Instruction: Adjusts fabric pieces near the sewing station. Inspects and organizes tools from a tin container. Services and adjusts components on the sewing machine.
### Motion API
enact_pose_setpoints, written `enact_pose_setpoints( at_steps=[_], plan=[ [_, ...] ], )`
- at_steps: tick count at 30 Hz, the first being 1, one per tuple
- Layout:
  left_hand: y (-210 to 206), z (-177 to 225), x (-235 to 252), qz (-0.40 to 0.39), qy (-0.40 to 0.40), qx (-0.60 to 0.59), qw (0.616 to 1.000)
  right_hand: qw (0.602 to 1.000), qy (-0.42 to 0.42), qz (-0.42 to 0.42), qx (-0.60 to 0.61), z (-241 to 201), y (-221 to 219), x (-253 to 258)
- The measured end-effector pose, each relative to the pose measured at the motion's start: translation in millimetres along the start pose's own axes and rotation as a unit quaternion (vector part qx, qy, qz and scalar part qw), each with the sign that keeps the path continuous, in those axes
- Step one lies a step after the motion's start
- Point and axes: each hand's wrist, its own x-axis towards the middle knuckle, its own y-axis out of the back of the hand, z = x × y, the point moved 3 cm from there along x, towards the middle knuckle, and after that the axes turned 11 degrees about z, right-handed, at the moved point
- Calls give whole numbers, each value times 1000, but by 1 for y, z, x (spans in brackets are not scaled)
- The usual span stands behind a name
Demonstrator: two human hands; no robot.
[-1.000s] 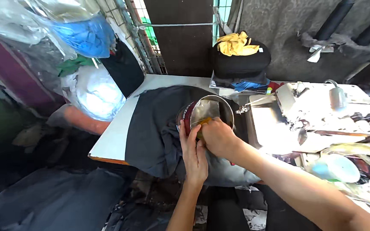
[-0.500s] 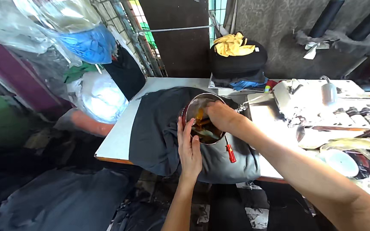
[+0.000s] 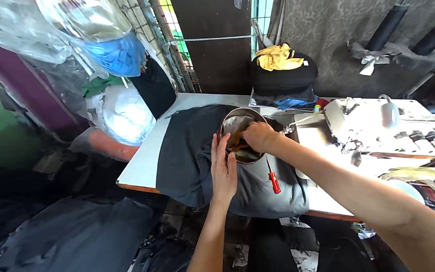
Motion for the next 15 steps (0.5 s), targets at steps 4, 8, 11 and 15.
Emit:
enact_pose_setpoints(
  at_steps=[4, 8, 11, 15],
  plan=[
    [2, -2, 10, -5, 27, 1, 1000, 999, 19, -33, -4, -2, 3, 9],
    [2, -5, 21, -18, 46, -4, 999, 998, 22, 4, 60, 0, 11, 13],
    [2, -6, 30, -23, 57, 7, 998, 1000, 29, 2, 8, -9, 32, 4],
    [1, -7, 41, -41, 76, 28, 996, 995, 66, 58, -46, -10, 51, -2]
  ],
)
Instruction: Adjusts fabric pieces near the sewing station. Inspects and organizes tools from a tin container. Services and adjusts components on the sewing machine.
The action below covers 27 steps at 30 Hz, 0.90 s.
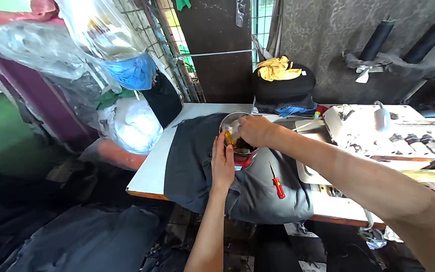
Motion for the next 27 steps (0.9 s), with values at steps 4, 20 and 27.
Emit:
enact_pose_setpoints(
  at_steps=[4, 20, 27],
  plan=[
    [-2, 1, 8, -11, 15, 25, 1000, 999, 11, 44, 4, 2, 3, -7],
    [-4, 32, 72, -157, -20, 247, 956, 889, 37, 452, -70, 36, -14, -46],
    [17, 46, 57, -6, -156, 74, 985, 810, -138, 555, 131, 40, 3, -110]
  ],
)
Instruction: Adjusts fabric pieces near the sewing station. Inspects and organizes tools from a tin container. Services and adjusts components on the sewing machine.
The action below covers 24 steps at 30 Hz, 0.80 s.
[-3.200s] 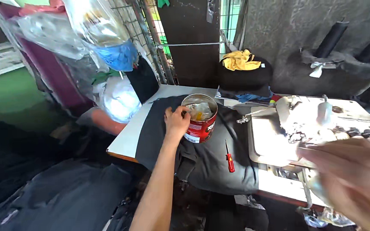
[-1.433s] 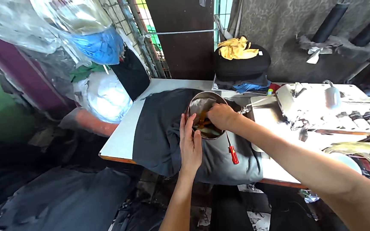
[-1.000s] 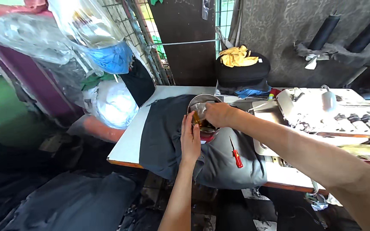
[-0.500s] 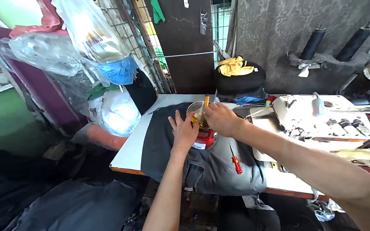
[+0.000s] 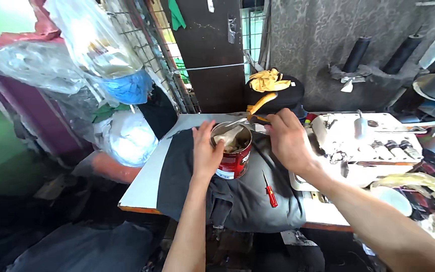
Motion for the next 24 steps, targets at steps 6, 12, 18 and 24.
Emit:
enact_pose_setpoints(
  at_steps=[6, 12, 18, 24],
  plan=[
    [-9, 78, -79, -150, 17, -344, 927, 655, -515, -8, 552, -36, 76, -100],
    [-67, 114, -123, -303, 68, -224, 924, 602, -586, -40, 541, -15, 92, -168],
    [-110, 110, -115, -402, 101, -96, 905, 547, -641, -88, 531, 18, 84, -182],
    [-130, 109, -104, -426, 148, -93, 888, 481, -670, -55, 563, 30, 68, -172]
  ],
)
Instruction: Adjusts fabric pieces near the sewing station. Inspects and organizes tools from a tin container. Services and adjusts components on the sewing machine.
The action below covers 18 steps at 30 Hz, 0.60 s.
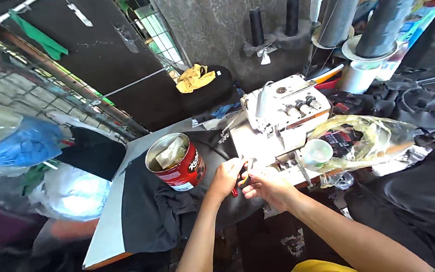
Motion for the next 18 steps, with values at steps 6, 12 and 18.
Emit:
enact_pose_setpoints(
  at_steps=[6, 12, 18],
  plan=[
    [6, 7, 15, -20, 13, 30, 999, 999, -27, 17, 30, -8, -5, 8],
    [8, 5, 26, -48, 17, 3, 999, 999, -13, 17, 32, -11, 1, 8],
    [8, 5, 35, -73, 27, 5, 997, 998, -20, 39, 33, -12, -1, 13]
  ],
)
